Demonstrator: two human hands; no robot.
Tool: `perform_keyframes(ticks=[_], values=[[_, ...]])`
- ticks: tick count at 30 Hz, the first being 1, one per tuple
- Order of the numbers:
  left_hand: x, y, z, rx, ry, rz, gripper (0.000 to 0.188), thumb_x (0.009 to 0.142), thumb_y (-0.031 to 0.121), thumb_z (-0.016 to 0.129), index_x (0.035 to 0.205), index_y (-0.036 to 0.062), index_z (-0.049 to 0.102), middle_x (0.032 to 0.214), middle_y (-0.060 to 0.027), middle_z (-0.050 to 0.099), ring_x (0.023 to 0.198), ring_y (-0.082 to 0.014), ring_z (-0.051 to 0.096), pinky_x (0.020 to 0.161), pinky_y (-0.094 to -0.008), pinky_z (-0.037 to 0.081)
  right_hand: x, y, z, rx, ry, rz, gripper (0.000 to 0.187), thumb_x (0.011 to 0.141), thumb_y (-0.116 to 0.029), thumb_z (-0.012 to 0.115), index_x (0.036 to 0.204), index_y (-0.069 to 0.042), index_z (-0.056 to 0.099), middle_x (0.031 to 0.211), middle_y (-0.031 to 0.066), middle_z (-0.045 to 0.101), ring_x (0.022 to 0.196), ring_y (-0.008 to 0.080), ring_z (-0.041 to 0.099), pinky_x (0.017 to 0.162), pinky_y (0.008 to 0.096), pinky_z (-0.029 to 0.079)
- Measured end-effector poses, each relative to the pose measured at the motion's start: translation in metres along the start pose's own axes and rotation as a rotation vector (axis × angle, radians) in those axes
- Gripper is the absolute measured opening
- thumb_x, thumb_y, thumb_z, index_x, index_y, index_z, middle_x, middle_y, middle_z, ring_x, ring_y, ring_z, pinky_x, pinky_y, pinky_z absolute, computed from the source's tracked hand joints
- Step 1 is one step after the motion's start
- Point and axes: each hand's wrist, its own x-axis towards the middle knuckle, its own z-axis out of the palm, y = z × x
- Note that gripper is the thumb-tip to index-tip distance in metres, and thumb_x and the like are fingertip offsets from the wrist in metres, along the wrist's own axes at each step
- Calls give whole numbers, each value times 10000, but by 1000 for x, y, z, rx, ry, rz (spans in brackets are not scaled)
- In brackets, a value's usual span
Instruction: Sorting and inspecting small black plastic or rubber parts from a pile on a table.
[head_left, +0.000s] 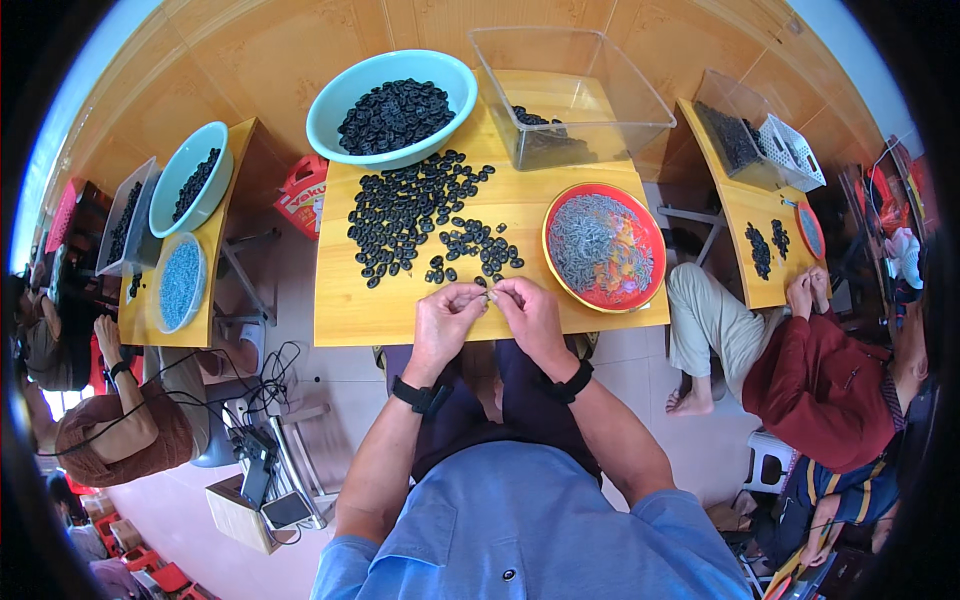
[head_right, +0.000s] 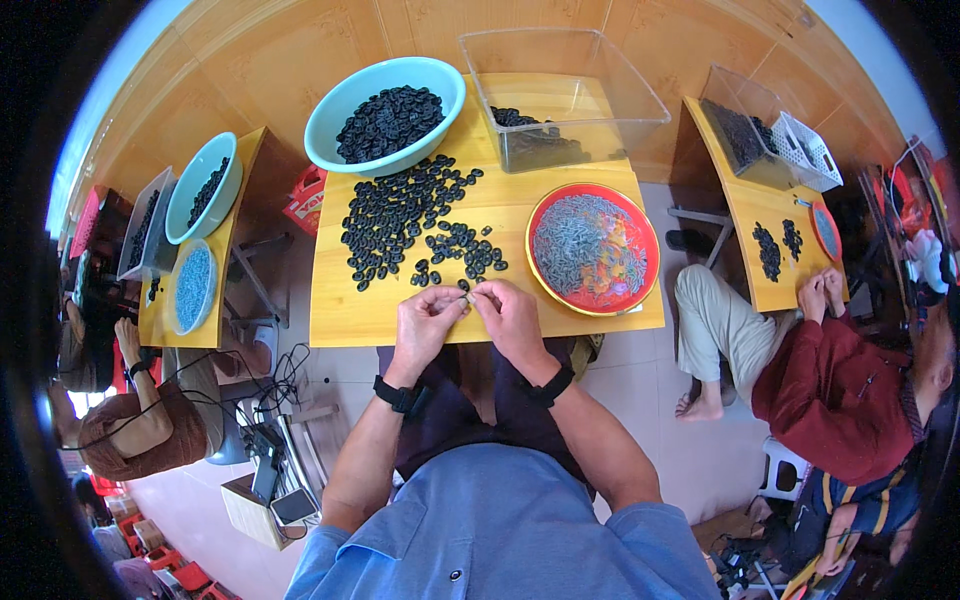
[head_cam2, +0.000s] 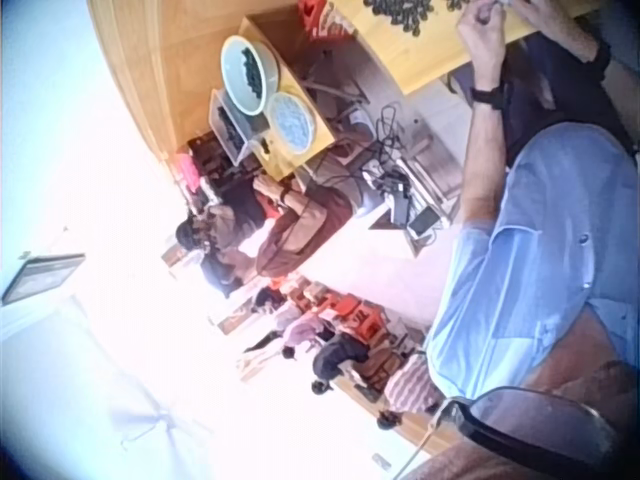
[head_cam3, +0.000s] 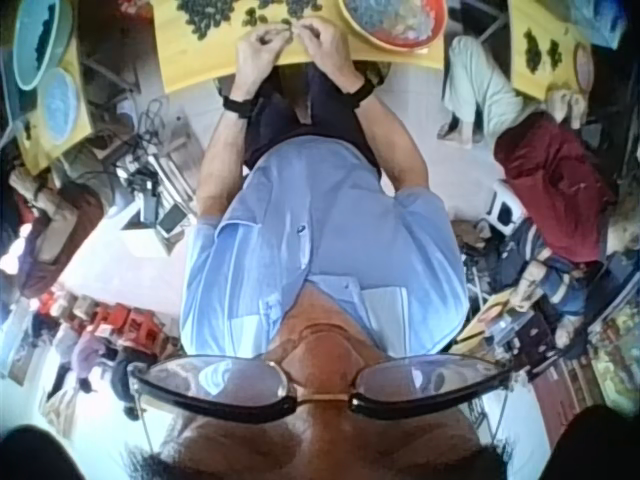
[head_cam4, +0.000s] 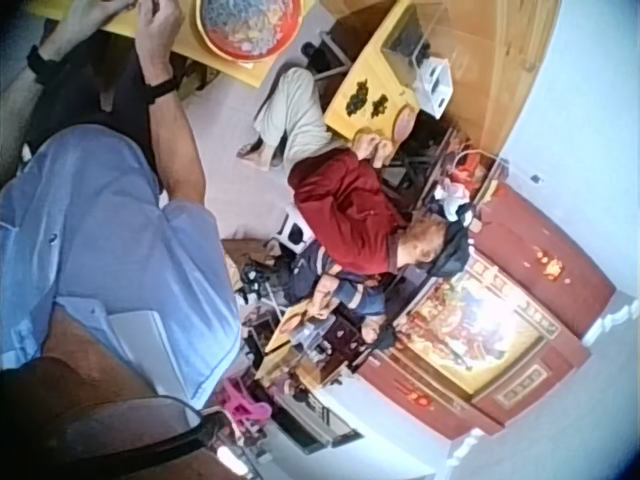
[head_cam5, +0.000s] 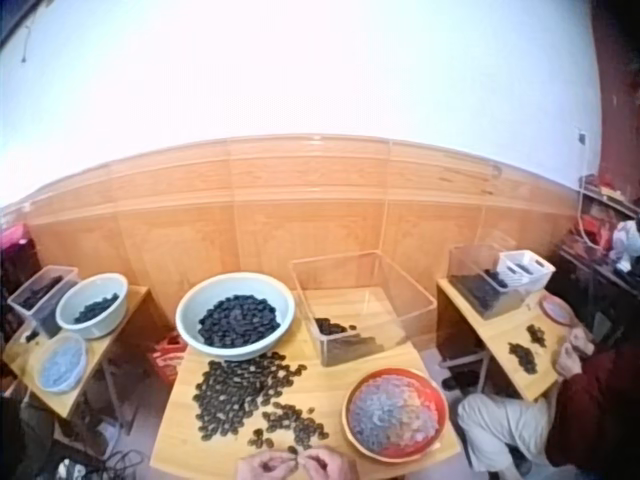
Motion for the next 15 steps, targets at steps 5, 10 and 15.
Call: perform_keyframes(ticks=[5,10,15], values=[[-1,-2,-2,9,-6,4,158,904,31,699,1037,-54,700,866,-64,729,768,-83,674,712,-226,548,1,-3,-3,-49,-24,-6,135,876,-85,677,931,38,685,755,119,686,609,154,631,585,295,495],[3,-5,-1,-198,65,2,137,922,1,665,1048,-52,668,870,-67,723,781,-108,689,753,-230,550,14,6,-20,-19,110,104,111,876,-65,667,932,29,680,769,113,702,620,165,651,582,301,500],[4,-9,-5,-221,78,43,136,921,-19,651,1053,-50,658,877,-74,723,774,-108,688,749,-234,551,21,1,-16,-336,57,-152,99,833,-58,689,906,6,668,793,123,669,690,276,657,634,389,510]])
